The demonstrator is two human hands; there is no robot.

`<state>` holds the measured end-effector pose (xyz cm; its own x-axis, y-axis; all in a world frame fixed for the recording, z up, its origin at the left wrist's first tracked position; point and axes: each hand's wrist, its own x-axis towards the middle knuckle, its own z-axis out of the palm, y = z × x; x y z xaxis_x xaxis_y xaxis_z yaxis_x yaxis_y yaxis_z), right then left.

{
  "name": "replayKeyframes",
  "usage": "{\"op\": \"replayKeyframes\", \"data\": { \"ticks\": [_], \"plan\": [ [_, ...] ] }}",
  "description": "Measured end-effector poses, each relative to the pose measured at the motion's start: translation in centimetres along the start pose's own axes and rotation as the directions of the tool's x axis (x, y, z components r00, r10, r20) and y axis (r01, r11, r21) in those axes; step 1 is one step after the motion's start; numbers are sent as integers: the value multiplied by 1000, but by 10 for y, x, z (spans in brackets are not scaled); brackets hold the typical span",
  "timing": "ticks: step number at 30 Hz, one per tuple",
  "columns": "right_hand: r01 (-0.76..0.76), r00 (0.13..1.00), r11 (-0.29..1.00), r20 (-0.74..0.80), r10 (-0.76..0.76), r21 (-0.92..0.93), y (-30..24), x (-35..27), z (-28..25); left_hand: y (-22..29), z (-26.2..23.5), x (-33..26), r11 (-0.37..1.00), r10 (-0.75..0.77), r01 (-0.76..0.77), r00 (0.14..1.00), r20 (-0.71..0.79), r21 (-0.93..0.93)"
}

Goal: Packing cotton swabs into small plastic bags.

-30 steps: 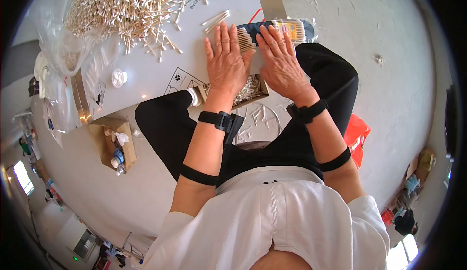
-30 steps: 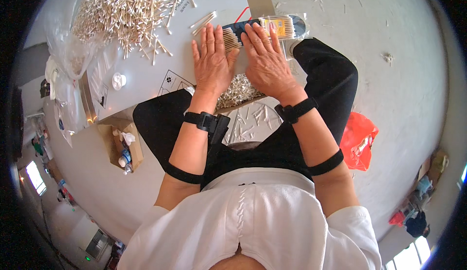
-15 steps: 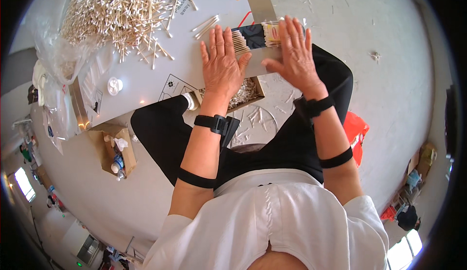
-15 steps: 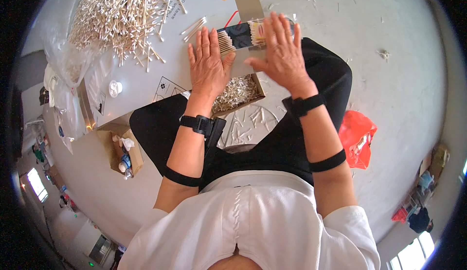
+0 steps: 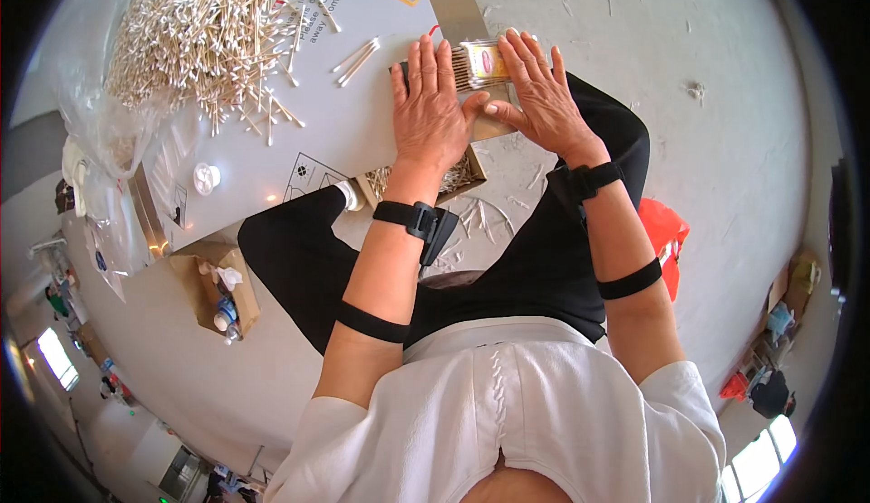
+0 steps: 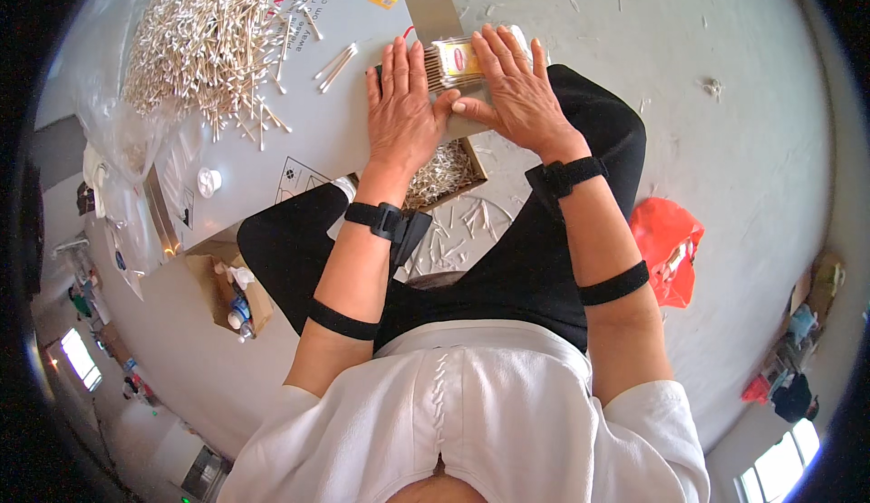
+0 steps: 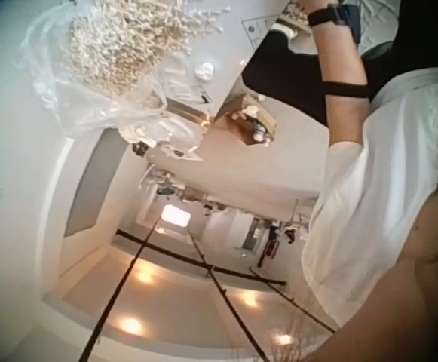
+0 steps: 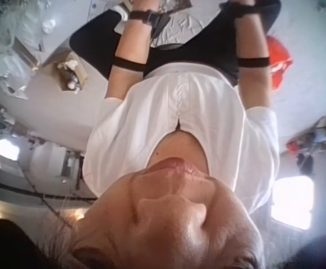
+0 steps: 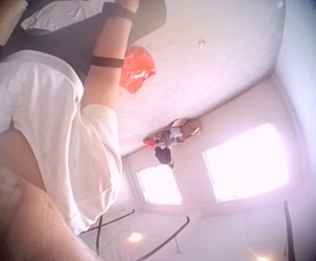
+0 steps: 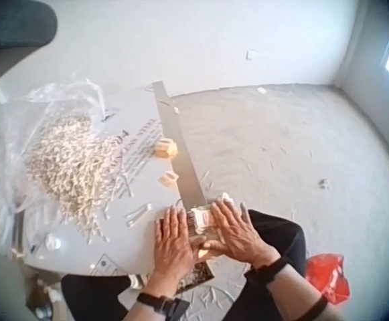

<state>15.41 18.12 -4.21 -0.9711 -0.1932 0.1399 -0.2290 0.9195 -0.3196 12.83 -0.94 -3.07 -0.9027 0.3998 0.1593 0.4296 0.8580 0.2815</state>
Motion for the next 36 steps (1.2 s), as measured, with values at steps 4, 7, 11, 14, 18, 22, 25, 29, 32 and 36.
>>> {"op": "replayKeyframes", "data": {
  "ticks": [4, 7, 11, 14, 18, 22, 25, 29, 32, 36],
  "plan": [
    [-4, 1000, 999, 0, 4, 50, 1, 0, -2, 8, 3, 6, 1000, -4, 4, 1000, -17, 6],
    [-13, 1000, 997, 9, 12, 77, 1, 1, -3, 14, 4, 7, 1000, 3, -3, 1000, -22, -18],
    [-15, 1000, 994, -7, 16, 106, 0, 0, -3, 17, 4, 7, 999, 4, -5, 1000, -16, -52],
    [-24, 997, 998, -69, 28, 52, 0, 2, -5, 8, 6, 6, 992, 2, -5, 1000, -28, -126],
    [-244, 799, 684, -258, 544, 688, 4, 9, 7, -13, 3, 9, 693, -227, -18, 944, -241, -721],
    [-120, 661, -410, 381, 647, 904, 8, 21, 14, -15, 1, 24, 326, -421, -39, 888, -182, -945],
    [29, 608, -526, 402, 685, 850, -1, 34, 23, -8, 6, 30, 173, -465, -92, 870, -164, -981],
    [105, 625, -633, 444, 641, 767, -2, 43, 30, 1, 9, 32, 134, -490, -116, 856, -167, -984],
    [32, 647, -609, 448, 617, 793, -6, 43, 28, 3, 10, 32, 141, -502, -116, 848, -172, -983],
    [4, 641, -584, 446, 625, 812, -8, 44, 27, 9, 12, 36, 152, -511, -124, 839, -185, -981]
  ]
}}
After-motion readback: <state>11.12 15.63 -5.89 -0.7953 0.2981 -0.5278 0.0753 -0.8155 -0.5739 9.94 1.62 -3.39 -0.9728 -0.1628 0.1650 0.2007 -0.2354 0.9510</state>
